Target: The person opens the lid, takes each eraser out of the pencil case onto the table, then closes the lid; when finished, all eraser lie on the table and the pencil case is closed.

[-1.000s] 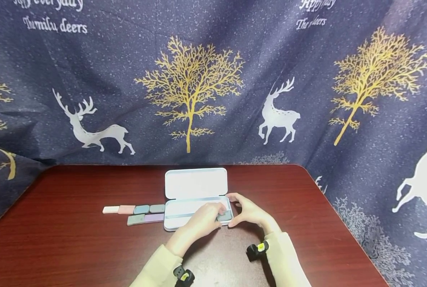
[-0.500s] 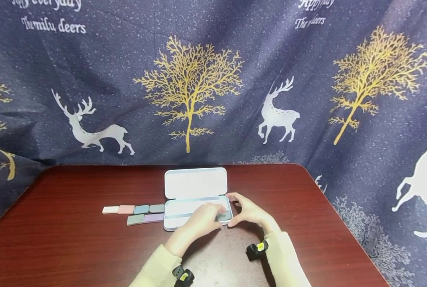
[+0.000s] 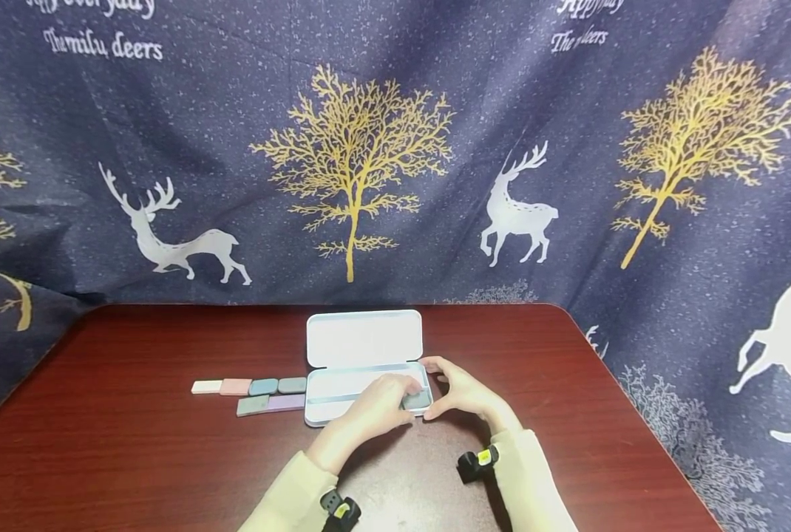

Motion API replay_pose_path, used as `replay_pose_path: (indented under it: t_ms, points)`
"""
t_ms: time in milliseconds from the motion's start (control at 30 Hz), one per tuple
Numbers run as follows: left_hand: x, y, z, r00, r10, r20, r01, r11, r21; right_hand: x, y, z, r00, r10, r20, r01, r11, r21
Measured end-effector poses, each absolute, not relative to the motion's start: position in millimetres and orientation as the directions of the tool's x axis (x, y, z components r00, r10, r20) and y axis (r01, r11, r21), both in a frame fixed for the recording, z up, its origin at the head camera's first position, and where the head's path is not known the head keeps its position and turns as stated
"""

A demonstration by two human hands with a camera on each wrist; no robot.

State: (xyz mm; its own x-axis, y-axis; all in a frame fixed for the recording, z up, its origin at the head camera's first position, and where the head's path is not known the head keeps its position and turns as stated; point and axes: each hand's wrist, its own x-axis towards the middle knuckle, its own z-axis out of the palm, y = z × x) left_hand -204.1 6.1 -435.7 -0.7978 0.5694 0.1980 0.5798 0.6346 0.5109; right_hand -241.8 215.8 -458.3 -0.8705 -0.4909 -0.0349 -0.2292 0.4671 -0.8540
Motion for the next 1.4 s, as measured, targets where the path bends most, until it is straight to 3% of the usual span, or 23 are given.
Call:
replay_pose_path:
  t_ms: [1400]
  points:
    - [-205.8, 8.7, -438.1, -0.805, 0.534, 0.257, 0.582, 0.631, 0.513, -242.3, 215.9, -457.5, -0.877, -0.476, -0.061, -0.207, 0.490, -0.847]
